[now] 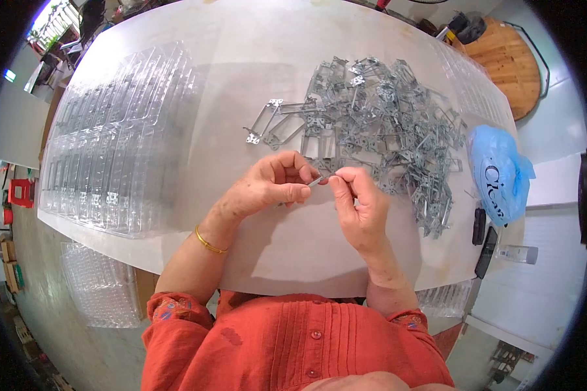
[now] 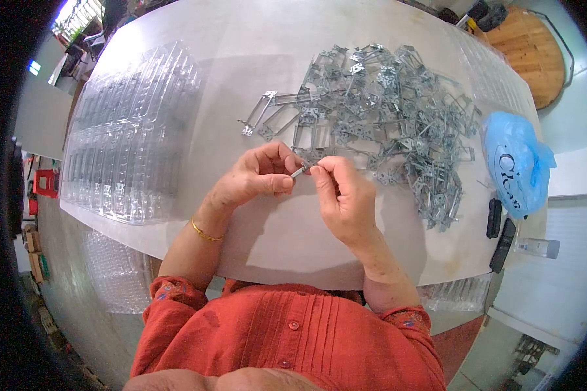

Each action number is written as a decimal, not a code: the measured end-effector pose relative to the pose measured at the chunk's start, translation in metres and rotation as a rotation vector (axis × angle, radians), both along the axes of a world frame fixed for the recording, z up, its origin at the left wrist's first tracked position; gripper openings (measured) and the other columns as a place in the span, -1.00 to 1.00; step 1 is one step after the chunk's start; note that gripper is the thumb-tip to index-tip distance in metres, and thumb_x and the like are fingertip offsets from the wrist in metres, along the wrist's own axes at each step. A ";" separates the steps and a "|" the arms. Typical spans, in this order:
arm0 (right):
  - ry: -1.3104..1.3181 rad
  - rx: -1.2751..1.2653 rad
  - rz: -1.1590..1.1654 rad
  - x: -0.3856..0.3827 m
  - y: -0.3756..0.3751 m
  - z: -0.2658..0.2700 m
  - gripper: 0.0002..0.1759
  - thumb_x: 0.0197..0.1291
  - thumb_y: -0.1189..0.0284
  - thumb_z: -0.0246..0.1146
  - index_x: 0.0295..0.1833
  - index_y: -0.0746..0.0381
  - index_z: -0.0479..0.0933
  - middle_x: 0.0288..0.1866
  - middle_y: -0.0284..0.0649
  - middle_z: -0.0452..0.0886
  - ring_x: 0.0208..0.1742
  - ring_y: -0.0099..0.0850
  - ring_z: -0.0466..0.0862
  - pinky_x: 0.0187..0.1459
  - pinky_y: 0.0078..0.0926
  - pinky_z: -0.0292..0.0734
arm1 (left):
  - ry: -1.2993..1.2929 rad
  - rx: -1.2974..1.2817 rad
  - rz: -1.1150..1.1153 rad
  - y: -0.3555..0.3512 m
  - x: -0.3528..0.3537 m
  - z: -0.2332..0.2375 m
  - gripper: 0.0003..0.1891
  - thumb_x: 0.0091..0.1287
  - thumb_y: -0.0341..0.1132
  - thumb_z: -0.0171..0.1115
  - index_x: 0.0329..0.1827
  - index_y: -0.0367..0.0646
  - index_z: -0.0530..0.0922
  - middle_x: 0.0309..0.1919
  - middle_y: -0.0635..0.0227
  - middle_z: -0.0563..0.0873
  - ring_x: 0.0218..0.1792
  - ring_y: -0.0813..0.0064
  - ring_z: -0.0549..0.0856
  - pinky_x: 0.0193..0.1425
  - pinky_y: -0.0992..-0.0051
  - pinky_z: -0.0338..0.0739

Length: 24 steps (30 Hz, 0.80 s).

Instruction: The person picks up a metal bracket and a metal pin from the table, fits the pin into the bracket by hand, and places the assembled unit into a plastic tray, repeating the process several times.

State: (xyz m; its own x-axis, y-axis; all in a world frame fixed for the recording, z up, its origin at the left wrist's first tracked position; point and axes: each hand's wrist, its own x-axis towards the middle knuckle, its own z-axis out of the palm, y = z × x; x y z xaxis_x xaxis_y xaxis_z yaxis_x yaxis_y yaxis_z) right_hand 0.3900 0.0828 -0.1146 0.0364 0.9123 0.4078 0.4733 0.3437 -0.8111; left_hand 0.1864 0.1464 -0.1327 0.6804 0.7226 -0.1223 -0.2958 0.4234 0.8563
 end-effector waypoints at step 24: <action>0.649 -0.412 -0.003 0.016 0.006 0.004 -0.93 0.46 0.42 0.31 -0.12 0.16 0.67 -0.51 -0.57 0.48 -0.49 -0.81 0.35 -0.47 -0.77 0.19 | 0.030 0.054 -0.166 -0.006 0.005 -0.007 -0.84 0.37 -0.42 0.38 -0.07 -0.19 0.59 0.00 0.22 0.75 -0.25 0.63 0.67 -0.16 0.58 0.58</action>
